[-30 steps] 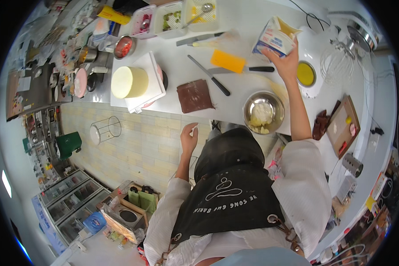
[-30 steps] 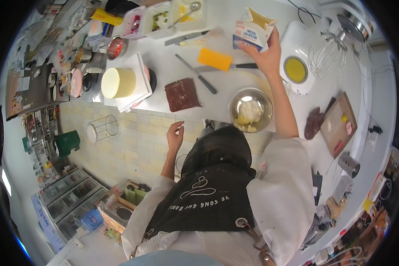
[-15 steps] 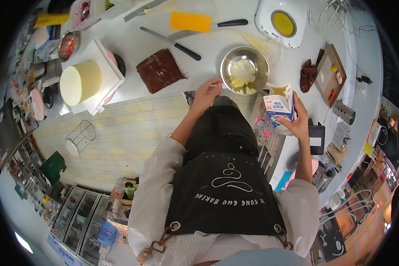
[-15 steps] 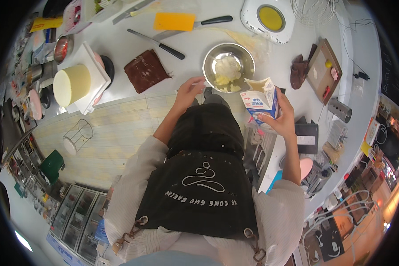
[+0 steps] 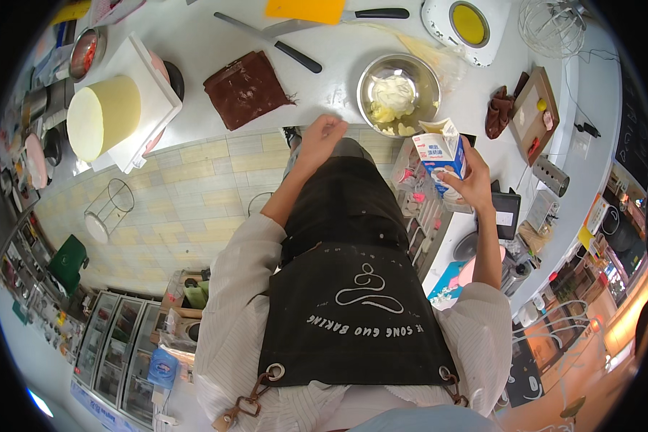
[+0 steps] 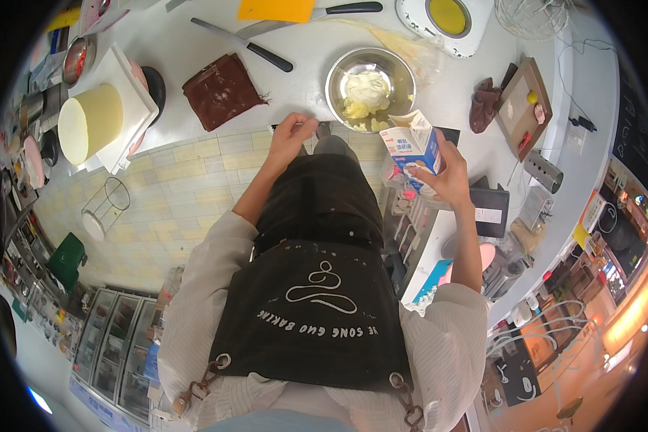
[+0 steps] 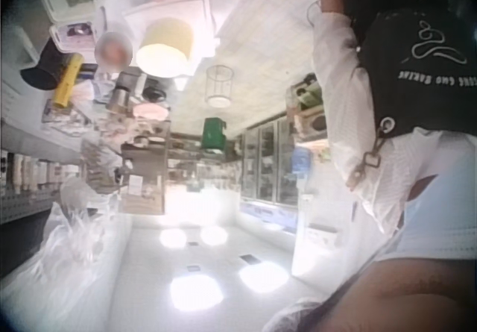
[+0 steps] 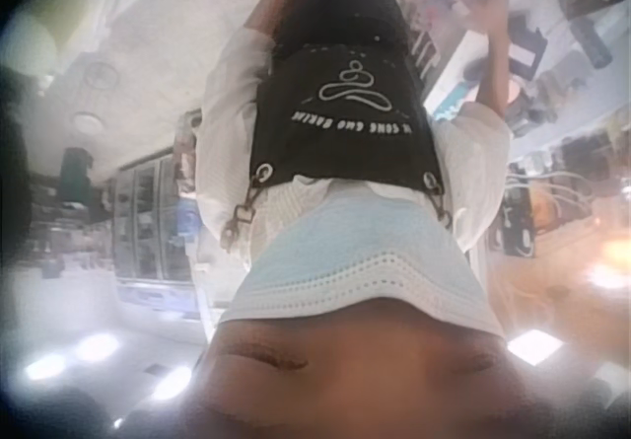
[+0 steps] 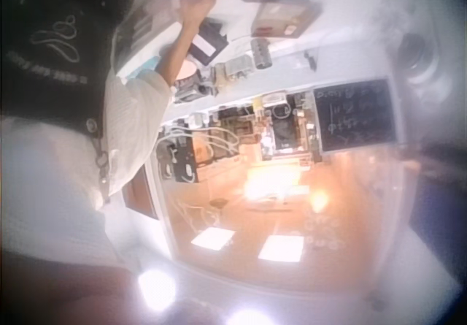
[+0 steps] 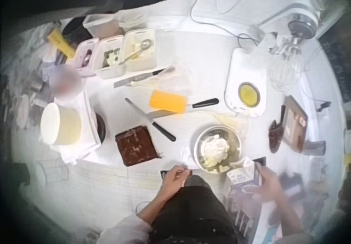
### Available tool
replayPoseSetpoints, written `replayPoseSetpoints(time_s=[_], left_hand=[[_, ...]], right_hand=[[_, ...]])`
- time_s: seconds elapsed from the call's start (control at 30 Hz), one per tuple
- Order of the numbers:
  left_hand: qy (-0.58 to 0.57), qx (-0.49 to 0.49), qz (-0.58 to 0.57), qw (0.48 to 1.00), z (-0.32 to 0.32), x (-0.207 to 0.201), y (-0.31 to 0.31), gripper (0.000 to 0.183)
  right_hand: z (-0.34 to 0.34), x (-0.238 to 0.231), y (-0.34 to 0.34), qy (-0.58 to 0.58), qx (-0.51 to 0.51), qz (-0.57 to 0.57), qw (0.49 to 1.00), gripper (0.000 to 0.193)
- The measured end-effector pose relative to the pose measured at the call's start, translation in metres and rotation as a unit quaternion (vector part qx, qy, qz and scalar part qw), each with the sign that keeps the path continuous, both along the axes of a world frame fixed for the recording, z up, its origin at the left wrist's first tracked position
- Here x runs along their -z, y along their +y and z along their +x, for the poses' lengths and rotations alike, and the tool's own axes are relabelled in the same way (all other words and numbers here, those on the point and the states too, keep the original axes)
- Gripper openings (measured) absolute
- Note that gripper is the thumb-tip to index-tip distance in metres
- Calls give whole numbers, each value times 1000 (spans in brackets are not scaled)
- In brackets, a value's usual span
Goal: The person adds ingredients to a metal bowl and mixes them with a spatula. They retrieve a small bottle from a refrigerator, pour its contents into the bowl, and continue mixing. The person also washes a spatula at the sink and handles a chocolate bar before resuming mixing.
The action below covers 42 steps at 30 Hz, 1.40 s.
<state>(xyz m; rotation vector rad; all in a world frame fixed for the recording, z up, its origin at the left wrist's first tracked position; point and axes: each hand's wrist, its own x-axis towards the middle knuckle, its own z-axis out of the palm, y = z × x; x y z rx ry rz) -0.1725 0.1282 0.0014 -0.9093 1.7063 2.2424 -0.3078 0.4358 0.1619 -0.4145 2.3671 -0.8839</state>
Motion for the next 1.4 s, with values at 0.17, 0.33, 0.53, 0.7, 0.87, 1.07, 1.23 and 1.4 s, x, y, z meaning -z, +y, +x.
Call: replayPoseSetpoints(time_s=[0.17,0.33,0.53,0.7,0.87,1.07,1.23,1.4], left_hand=[[-40,10,-2,999,42,28,-14,21],[-56,19,-71,996,74,51,-25,19],[-110,4,-92,990,87,65,-37,21],[-118,-18,-128,985,85,70,-42,21],[-64,-89,-189,976,76,74,-45,30],[-21,-134,-289,948,71,109,-53,47],[63,-112,-380,916,68,147,-68,41],[24,-8,-308,951,62,146,-79,32]], right_hand=[[-5,0,-6,3,1,6,1000,87],[-10,1,-7,-3,4,12,1000,86],[-13,-1,-12,-16,7,33,999,86],[-13,-4,-15,-24,19,36,999,84],[-14,-6,-17,-19,11,51,998,84],[-13,-5,-17,-6,0,60,998,83],[-14,-14,-25,-19,7,60,998,81],[-15,-17,-26,-27,5,68,997,80]])
